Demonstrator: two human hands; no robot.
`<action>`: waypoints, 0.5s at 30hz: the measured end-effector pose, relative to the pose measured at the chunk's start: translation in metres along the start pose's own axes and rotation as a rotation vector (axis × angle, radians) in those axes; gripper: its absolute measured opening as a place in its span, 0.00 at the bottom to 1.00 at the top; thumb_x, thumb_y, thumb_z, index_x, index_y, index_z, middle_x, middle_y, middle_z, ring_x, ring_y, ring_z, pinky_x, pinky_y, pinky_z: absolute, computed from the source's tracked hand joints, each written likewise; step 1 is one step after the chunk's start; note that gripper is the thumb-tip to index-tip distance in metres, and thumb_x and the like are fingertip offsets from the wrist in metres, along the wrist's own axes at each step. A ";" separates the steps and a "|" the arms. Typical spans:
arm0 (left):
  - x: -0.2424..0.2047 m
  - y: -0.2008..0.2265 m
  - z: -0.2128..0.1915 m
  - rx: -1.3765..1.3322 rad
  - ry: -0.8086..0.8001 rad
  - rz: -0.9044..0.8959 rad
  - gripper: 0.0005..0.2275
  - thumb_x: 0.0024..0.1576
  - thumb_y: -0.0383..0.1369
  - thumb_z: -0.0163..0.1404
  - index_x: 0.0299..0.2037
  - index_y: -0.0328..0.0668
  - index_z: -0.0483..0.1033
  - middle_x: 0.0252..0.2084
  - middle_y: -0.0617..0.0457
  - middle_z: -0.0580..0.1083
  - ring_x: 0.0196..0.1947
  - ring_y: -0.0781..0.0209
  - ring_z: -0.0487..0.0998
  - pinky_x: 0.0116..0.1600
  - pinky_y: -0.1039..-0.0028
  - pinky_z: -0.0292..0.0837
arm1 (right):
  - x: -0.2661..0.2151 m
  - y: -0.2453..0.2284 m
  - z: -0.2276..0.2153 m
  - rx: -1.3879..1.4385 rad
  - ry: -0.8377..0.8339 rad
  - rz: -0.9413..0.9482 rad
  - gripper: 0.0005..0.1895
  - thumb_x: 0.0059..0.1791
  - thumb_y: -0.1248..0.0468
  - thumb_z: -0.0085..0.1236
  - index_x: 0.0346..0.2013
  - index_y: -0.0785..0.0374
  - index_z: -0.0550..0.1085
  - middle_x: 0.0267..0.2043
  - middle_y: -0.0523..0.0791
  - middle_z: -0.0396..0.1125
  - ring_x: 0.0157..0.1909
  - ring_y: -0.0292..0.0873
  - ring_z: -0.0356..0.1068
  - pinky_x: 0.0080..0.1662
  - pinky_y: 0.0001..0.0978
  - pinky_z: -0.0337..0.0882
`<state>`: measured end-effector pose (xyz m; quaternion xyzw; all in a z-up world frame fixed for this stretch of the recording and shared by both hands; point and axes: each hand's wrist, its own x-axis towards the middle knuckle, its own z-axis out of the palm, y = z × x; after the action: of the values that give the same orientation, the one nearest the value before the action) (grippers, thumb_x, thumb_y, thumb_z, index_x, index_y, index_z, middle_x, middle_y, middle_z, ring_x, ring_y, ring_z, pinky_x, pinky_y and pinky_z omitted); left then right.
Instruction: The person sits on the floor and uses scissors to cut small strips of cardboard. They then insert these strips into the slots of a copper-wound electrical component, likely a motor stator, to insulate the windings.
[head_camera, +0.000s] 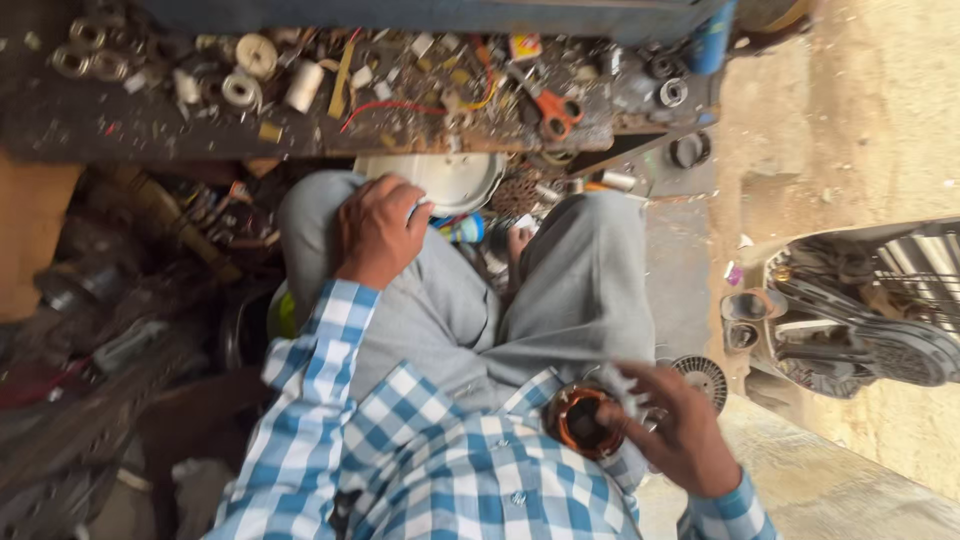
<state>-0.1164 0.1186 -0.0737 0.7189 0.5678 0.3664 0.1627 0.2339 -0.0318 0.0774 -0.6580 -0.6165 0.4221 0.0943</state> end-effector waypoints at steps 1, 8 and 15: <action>0.001 0.001 0.000 -0.002 0.013 0.015 0.05 0.53 0.31 0.60 0.33 0.41 0.78 0.36 0.48 0.75 0.38 0.44 0.77 0.42 0.54 0.72 | 0.004 -0.004 -0.004 -0.056 0.043 -0.082 0.29 0.38 0.58 0.73 0.52 0.63 0.76 0.45 0.50 0.75 0.42 0.44 0.79 0.42 0.35 0.80; -0.016 0.029 -0.004 0.140 -0.056 0.101 0.07 0.53 0.31 0.59 0.26 0.45 0.74 0.30 0.51 0.73 0.35 0.48 0.77 0.41 0.53 0.71 | 0.051 -0.042 -0.010 -0.159 0.009 -0.337 0.25 0.38 0.63 0.70 0.50 0.61 0.79 0.48 0.47 0.75 0.43 0.42 0.78 0.45 0.34 0.77; -0.081 0.022 -0.020 -0.356 0.401 -0.113 0.07 0.57 0.23 0.56 0.43 0.37 0.74 0.47 0.46 0.79 0.51 0.51 0.80 0.59 0.61 0.77 | 0.213 -0.034 -0.005 -0.513 0.205 -0.735 0.11 0.50 0.68 0.64 0.47 0.56 0.80 0.44 0.48 0.76 0.44 0.49 0.75 0.49 0.40 0.75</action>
<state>-0.1221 0.0322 -0.0737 0.5594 0.5545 0.5857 0.1911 0.1878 0.1678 0.0091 -0.4361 -0.8810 0.1271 0.1322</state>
